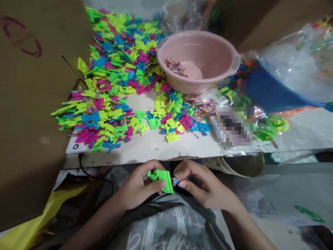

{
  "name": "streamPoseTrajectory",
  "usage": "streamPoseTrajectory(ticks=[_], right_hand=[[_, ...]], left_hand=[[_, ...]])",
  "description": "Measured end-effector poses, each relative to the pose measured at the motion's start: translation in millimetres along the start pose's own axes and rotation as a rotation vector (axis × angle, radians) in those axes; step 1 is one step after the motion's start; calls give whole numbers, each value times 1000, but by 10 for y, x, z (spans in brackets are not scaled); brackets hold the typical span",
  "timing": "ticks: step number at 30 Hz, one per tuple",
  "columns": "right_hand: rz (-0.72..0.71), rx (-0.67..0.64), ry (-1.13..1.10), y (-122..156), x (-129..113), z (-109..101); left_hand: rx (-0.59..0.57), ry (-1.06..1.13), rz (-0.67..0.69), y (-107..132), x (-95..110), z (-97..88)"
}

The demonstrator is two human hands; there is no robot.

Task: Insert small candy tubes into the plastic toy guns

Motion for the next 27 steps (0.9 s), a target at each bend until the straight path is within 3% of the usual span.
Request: streamPoseTrajectory(ticks=[4,11,14,20,27], right_hand=[[99,6,-135,37,159,38],[149,159,-125,76,315,20],[128,223,-10,100,279,-11],[-49,271,306,120,40,-11],[-261,274,562,156,-167,128]], left_hand=[[17,179,-186,1,-116,28],[144,179,-200,6,-159,23],[186,24,-108,15,-91,-7],[319,-299,237,51,70,-91],[343,-426,586,220,258,16]])
Point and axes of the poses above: each hand's wrist, its own y-axis away from the middle knuckle, its own z-axis out of the palm, x = y × z, the point moved 8 cm from there along -y, towards the middle knuckle, and after that the axes turned 10 degrees about x, right-handed, at the moved point
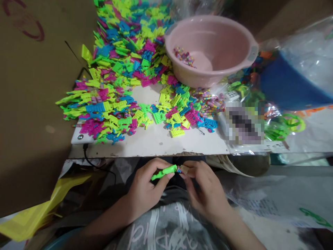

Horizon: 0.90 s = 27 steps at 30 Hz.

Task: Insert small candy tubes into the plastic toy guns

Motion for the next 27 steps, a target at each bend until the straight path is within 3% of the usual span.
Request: streamPoseTrajectory(ticks=[5,12,20,24,27], right_hand=[[-84,-12,1,55,-114,19],[-109,-134,-103,80,-143,52],[-42,97,153,227,-214,107],[-46,108,122,215,-212,77],[-56,79,45,194,-243,35]], left_hand=[[-24,40,123,67,76,-4],[-100,52,116,143,42,15],[22,-102,173,196,116,6],[37,-99,213,212,157,-28],[-17,-67,244,219,210,-45]])
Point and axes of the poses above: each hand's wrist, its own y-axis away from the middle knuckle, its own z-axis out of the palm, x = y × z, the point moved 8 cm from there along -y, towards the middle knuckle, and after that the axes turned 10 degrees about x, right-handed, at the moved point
